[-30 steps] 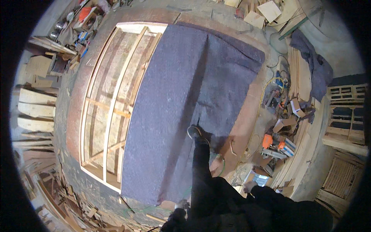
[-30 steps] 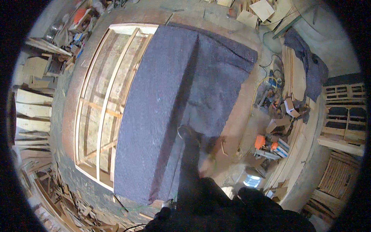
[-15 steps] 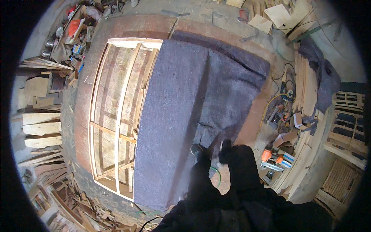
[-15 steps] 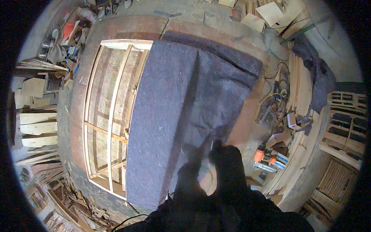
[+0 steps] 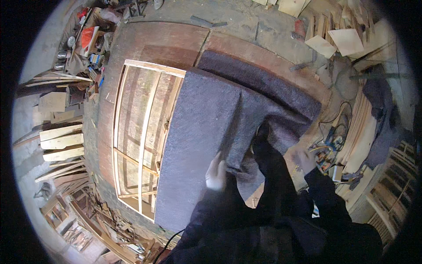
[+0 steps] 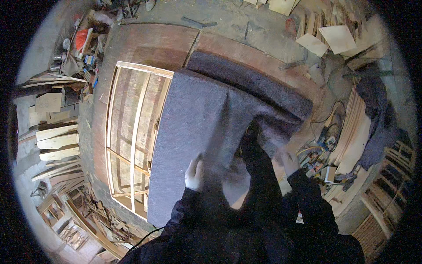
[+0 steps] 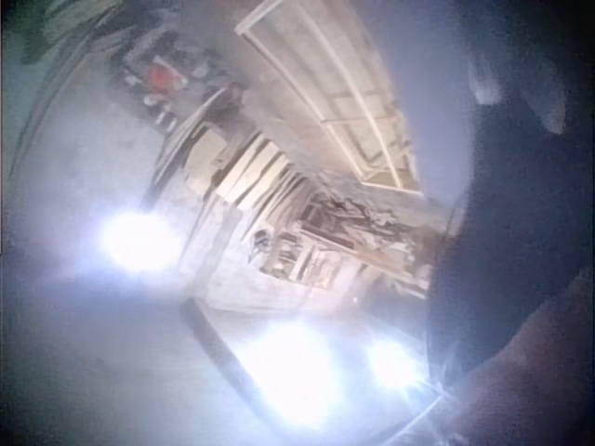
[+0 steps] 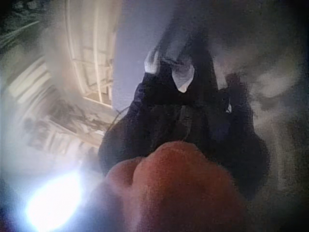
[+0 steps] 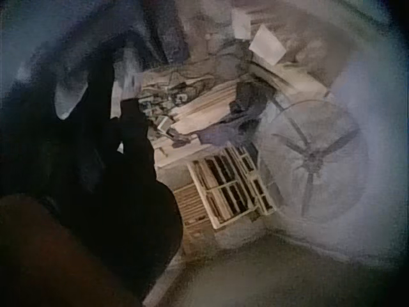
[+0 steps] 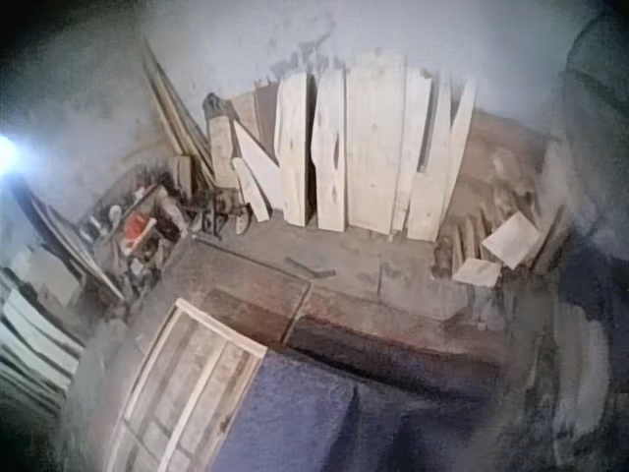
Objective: The person positions a large piece of dark grey foam onto a wooden frame, then uses a pneumatic nail gun to secure the foam to the frame. The person trims the excess foam with a utility knife.
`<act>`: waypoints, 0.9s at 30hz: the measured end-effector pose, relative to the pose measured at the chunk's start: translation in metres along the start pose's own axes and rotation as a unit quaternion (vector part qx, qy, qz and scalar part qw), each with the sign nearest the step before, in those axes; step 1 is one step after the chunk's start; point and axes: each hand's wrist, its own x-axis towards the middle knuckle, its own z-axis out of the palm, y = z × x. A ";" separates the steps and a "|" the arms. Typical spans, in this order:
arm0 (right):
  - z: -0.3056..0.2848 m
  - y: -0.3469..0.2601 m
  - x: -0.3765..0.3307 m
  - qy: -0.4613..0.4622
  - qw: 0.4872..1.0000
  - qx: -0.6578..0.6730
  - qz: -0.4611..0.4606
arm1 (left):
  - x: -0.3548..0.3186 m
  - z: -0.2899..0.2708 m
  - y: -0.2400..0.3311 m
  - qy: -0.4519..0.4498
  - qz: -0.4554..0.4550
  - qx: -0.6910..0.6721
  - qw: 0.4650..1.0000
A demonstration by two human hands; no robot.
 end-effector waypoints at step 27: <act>0.414 -0.712 0.349 -0.184 0.918 0.338 0.100 | 0.601 -0.069 0.421 0.123 0.203 -0.082 0.968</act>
